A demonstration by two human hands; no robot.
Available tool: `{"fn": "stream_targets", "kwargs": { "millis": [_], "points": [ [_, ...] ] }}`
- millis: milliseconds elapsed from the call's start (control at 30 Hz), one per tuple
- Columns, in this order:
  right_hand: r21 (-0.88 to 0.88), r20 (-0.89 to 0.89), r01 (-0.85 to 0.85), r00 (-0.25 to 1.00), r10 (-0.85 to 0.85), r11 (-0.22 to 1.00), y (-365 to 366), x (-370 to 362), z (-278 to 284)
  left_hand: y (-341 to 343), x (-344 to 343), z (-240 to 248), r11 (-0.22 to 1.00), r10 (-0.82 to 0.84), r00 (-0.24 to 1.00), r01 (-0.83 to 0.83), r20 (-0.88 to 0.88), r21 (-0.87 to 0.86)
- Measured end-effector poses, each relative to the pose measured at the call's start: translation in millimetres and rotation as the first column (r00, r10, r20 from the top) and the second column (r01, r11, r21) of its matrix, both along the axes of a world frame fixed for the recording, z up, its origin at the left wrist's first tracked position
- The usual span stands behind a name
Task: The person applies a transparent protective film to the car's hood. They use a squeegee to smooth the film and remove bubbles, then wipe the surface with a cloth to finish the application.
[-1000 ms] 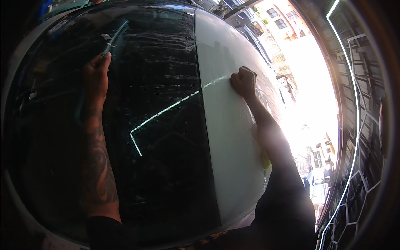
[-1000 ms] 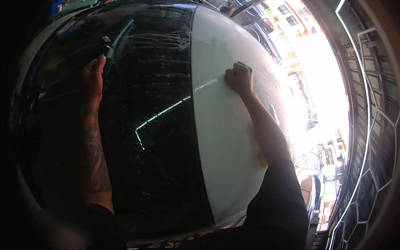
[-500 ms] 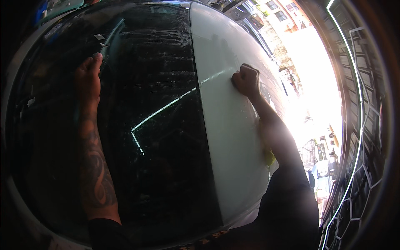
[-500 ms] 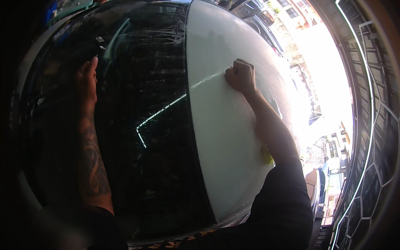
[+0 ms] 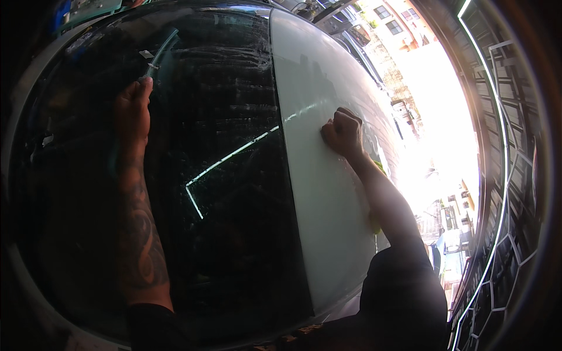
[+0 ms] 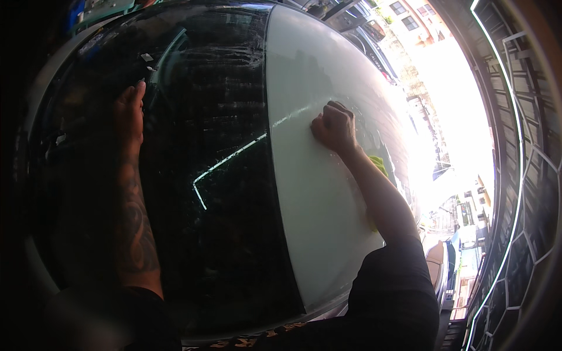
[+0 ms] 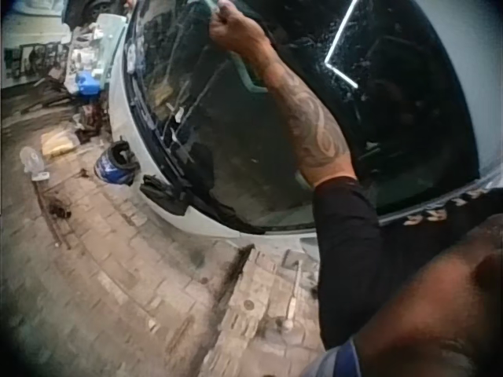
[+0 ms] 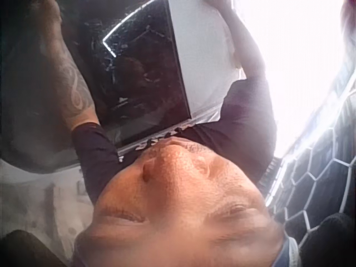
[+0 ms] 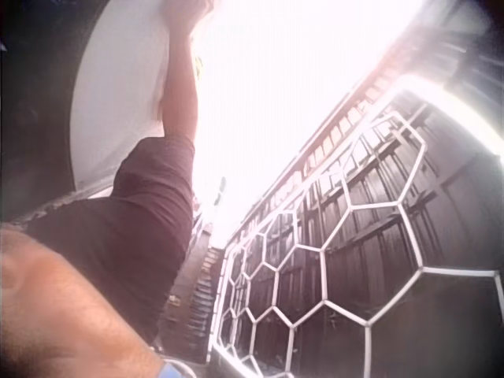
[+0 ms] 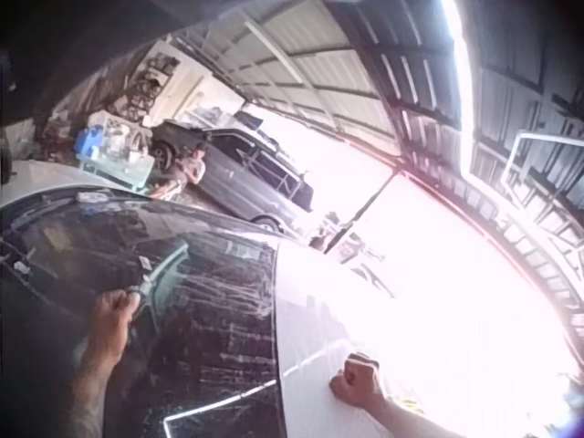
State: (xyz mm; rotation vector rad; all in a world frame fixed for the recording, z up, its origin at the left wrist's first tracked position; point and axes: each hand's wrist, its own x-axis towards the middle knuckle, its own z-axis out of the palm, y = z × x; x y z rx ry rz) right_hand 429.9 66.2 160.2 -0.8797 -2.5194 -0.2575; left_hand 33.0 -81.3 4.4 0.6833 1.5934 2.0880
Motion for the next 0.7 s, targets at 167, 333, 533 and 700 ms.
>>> {"fn": "stream_targets", "kwargs": {
  "millis": [167, 333, 533, 700],
  "points": [
    [0.091, 0.094, 0.232, 0.966, -0.240, 0.968, 111, -30, 16, 7, 16, 7, 0.996, -0.089, 0.993, 0.089, 0.082, 0.002],
    [0.073, 0.067, 0.319, 0.944, -0.324, 0.945, 102, -28, 9, 12, 17, 3, 0.997, -0.068, 0.993, 0.071, 0.093, -0.029],
    [0.002, 0.009, -0.091, 0.996, 0.091, 0.996, -41, 18, -2, 1, -3, -3, 0.998, 0.030, 0.998, -0.032, 0.047, 0.045],
    [0.075, -0.005, 0.152, 0.988, -0.152, 0.985, 72, -34, 0, 6, 3, 0, 1.000, -0.016, 0.996, 0.015, 0.084, 0.013]
  ]
}}
